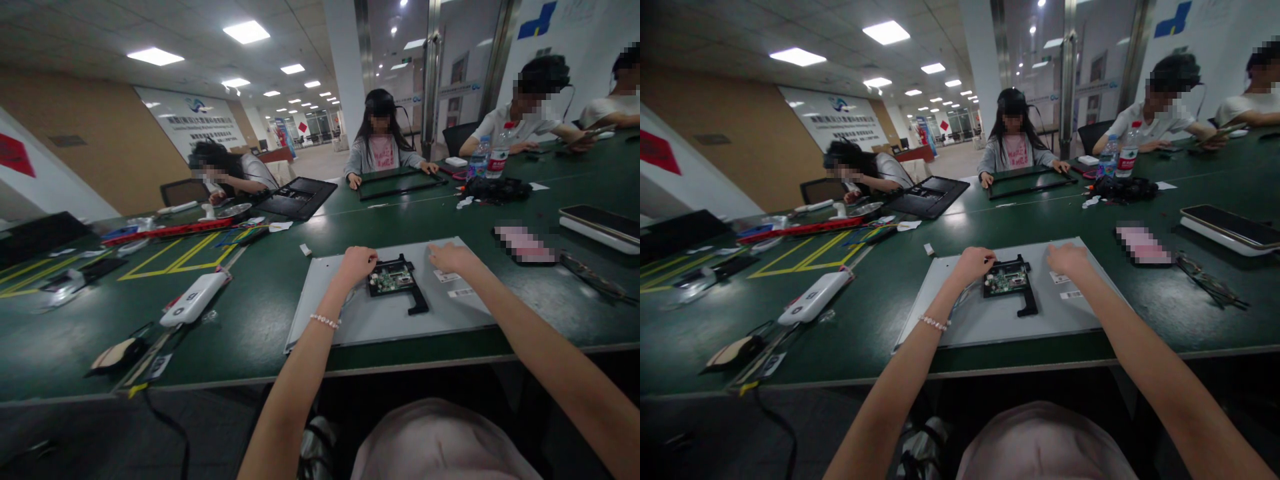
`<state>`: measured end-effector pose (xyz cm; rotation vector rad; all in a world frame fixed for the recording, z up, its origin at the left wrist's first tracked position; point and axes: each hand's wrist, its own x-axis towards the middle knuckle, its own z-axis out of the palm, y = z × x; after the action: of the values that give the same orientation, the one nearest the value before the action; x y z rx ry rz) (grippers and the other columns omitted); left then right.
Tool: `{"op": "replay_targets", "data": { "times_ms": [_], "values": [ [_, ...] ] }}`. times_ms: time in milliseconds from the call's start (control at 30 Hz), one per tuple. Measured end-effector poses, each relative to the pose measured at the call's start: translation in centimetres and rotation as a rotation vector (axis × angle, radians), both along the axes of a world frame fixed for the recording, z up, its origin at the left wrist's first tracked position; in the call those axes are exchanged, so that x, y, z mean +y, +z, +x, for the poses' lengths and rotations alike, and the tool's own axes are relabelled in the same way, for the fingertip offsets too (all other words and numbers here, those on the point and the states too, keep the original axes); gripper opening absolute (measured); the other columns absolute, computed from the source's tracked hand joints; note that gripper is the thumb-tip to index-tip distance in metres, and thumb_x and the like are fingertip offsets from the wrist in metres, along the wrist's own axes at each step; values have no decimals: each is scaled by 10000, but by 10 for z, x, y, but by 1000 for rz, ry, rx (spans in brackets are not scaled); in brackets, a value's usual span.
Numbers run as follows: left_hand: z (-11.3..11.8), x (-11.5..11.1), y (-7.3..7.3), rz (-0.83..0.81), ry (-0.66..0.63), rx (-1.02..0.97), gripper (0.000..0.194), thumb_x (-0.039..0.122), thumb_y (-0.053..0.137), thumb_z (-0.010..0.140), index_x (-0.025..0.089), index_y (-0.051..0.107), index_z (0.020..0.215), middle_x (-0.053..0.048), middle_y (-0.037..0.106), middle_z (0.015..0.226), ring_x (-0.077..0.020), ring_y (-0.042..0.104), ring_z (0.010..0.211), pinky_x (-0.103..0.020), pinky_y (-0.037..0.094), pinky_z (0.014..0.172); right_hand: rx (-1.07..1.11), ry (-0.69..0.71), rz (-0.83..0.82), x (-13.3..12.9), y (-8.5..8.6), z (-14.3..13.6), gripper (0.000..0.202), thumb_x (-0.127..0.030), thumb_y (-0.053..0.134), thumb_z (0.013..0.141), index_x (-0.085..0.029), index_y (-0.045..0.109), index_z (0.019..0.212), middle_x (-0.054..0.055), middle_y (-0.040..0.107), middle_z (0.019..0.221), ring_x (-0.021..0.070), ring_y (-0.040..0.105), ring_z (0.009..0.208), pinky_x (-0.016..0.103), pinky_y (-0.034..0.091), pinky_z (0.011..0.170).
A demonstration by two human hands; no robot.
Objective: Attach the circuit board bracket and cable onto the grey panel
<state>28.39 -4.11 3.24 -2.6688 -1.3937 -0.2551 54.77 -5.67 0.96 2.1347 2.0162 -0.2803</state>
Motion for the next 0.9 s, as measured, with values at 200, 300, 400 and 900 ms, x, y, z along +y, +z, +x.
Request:
{"op": "replay_targets", "data": {
  "times_ms": [200, 300, 400, 900],
  "values": [
    [0, -1, 3, 84, -44, 91, 293, 203, 465, 893, 190, 753, 942, -82, 738, 936, -210, 653, 904, -353, 402, 899, -7, -1, 9, -1, 0, 0, 567, -420, 229, 988, -203, 311, 1505, 264, 476, 1386, 412, 503, 1235, 564, 401, 924],
    [0, -4, 5, 67, -70, 127, 291, 178, 468, 869, 191, 755, 909, -88, 731, 920, -208, 647, 907, -356, 396, 897, -10, 7, 10, 0, -2, 0, 566, -418, 223, 989, -205, 303, 1508, 266, 483, 1380, 412, 506, 1233, 573, 399, 923],
    [0, -6, 4, 58, -79, 109, 275, 190, 480, 857, 192, 755, 873, -91, 726, 904, -205, 645, 892, -355, 396, 893, -12, 12, 6, 1, -2, 0, 566, -414, 224, 990, -211, 285, 1515, 253, 477, 1394, 404, 488, 1255, 582, 385, 940],
    [-74, 12, 8, 182, 785, -215, 358, 139, 377, 889, 165, 608, 1161, -194, 564, 1250, -325, 532, 1156, -501, 389, 950, -8, 17, 6, -1, -2, -1, 558, -409, 223, 992, -207, 304, 1507, 272, 504, 1345, 406, 529, 1207, 549, 427, 891]
  ]
}}
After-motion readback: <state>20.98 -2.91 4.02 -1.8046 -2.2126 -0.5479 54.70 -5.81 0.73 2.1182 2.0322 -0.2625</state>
